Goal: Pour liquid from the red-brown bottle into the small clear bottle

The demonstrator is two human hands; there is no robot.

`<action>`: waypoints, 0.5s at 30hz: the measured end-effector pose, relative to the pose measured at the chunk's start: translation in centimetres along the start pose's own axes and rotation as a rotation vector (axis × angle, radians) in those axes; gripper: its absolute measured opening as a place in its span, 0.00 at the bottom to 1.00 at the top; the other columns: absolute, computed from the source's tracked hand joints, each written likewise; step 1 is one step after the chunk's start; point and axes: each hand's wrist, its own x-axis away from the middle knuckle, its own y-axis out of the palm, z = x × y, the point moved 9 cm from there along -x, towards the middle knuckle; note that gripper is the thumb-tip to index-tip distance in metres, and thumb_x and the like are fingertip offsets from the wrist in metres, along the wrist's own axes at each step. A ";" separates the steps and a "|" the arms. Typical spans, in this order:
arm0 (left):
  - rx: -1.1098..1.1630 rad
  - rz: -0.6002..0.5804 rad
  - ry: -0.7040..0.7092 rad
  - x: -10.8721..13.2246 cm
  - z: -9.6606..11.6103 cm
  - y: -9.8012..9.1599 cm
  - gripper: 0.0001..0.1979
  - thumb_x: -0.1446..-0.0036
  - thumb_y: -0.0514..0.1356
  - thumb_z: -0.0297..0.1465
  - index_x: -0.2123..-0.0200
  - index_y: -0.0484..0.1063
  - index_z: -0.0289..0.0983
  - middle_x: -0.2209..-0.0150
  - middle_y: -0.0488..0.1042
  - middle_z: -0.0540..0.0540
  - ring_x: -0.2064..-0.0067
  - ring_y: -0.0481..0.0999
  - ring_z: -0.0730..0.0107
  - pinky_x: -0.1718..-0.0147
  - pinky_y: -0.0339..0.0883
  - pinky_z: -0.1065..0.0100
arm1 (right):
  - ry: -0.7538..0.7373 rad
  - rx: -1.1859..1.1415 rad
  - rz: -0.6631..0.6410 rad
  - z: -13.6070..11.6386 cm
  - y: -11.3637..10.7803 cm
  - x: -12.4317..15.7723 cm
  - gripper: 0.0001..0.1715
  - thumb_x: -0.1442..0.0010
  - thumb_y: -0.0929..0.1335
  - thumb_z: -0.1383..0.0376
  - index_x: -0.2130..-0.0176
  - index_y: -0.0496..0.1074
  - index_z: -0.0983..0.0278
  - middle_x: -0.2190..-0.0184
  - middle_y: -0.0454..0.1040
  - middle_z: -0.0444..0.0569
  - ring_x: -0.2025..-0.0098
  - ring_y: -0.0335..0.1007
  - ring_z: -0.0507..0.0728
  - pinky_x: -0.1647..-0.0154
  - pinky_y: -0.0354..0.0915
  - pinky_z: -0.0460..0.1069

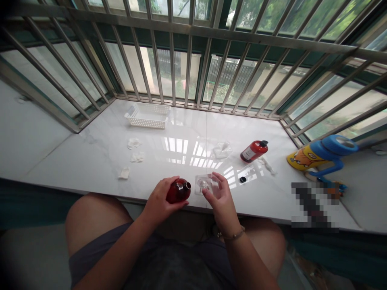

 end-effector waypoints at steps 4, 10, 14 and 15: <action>-0.007 0.008 0.011 0.1 -0.2 0.0 0.43 0.48 0.80 0.41 0.34 0.64 0.48 0.40 0.77 0.41 0.41 0.78 0.49 0.40 0.74 0.48 | 0.162 -0.284 0.011 1.8 -0.3 0.6 0.39 0.41 0.79 0.44 0.39 0.68 0.53 0.36 0.75 0.55 0.39 0.78 0.67 0.41 0.77 0.63; 0.001 0.011 -0.006 0.0 -0.6 -0.2 0.42 0.48 0.80 0.39 0.35 0.65 0.49 0.40 0.77 0.42 0.40 0.78 0.48 0.39 0.74 0.48 | 0.158 -0.323 0.058 1.5 -1.4 0.9 0.43 0.49 0.80 0.35 0.46 0.71 0.55 0.45 0.80 0.54 0.43 0.80 0.69 0.38 0.74 0.66; 0.030 0.011 -0.046 0.1 -0.9 -0.7 0.40 0.49 0.80 0.38 0.36 0.68 0.49 0.39 0.78 0.43 0.39 0.79 0.49 0.38 0.74 0.49 | 0.057 -0.095 0.149 2.4 -4.4 0.4 0.43 0.50 0.81 0.38 0.46 0.68 0.56 0.46 0.80 0.55 0.46 0.80 0.68 0.40 0.74 0.66; 0.041 0.012 -0.070 0.1 -1.1 -0.9 0.40 0.50 0.80 0.38 0.36 0.69 0.49 0.39 0.78 0.44 0.39 0.79 0.50 0.38 0.74 0.50 | 0.026 -0.019 0.166 2.4 -5.2 0.4 0.43 0.49 0.81 0.39 0.46 0.67 0.56 0.46 0.80 0.56 0.45 0.80 0.68 0.40 0.74 0.66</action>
